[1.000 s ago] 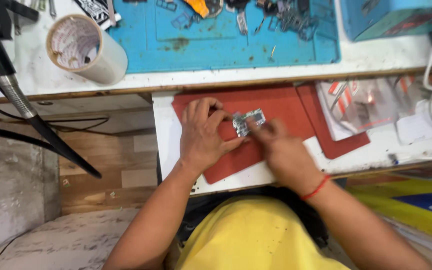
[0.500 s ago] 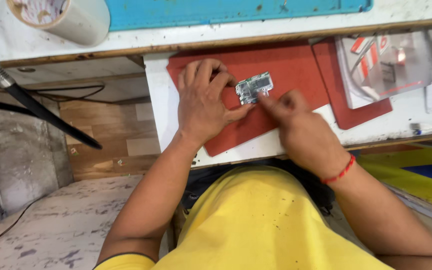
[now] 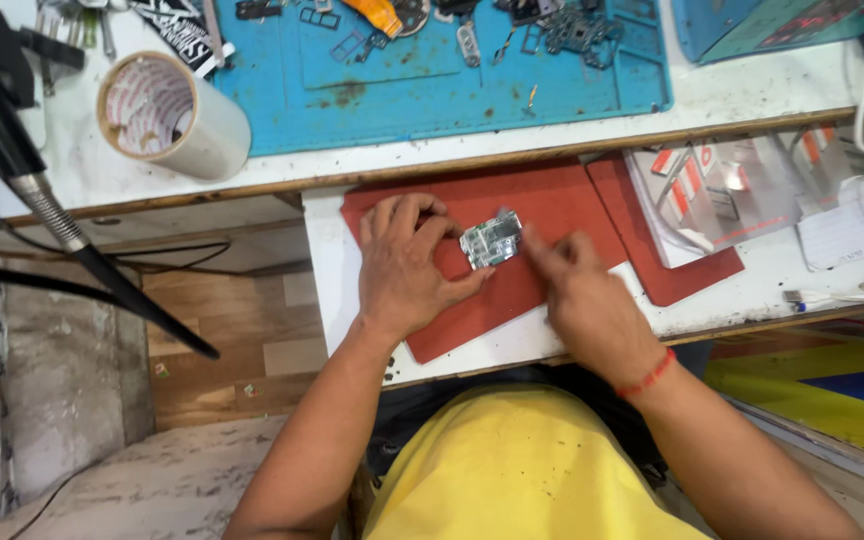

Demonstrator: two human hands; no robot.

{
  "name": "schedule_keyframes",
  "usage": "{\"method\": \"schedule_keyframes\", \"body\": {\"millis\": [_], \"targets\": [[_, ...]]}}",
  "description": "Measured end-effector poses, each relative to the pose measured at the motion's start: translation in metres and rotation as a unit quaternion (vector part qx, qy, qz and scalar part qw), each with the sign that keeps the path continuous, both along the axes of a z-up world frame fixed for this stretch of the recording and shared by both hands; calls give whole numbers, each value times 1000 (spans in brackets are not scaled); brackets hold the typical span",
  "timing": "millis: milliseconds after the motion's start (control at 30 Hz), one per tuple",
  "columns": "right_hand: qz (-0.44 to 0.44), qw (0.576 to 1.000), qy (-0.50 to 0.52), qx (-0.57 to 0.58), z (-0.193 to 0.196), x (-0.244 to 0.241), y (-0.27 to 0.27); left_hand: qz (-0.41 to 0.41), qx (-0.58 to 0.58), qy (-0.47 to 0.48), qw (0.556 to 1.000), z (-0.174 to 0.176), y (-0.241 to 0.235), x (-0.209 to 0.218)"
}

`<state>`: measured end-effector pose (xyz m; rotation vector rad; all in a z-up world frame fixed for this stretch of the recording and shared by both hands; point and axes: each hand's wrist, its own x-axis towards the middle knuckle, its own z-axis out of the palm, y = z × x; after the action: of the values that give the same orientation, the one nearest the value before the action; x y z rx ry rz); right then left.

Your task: The person uses a purple brush to clean a small electronic circuit board placed on a red mat. They repeatedly brush the surface of the board, occasionally flipping it over to clean the other side. The workspace is cluttered with various electronic components and tools.

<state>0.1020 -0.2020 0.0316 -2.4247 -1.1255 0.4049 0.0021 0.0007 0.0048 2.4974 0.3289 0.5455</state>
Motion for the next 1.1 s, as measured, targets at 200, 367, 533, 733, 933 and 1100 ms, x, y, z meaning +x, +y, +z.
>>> {"method": "schedule_keyframes", "body": {"millis": [200,367,533,733,933,1100], "targets": [[60,998,4,-10,1,-2,8,-1,6,12,1000,7,0,2],[59,998,20,-15,1,-7,11,3,-4,28,1000,4,-2,-1],[28,998,2,-49,-1,8,11,4,-11,23,1000,-1,-4,-3],[32,999,8,-35,0,12,12,3,-12,25,1000,2,-4,-1],[33,999,4,-20,-3,12,13,1,-25,28,999,3,-3,-1],[16,999,-6,-37,2,-4,11,6,-31,27,999,5,-1,0]]}}
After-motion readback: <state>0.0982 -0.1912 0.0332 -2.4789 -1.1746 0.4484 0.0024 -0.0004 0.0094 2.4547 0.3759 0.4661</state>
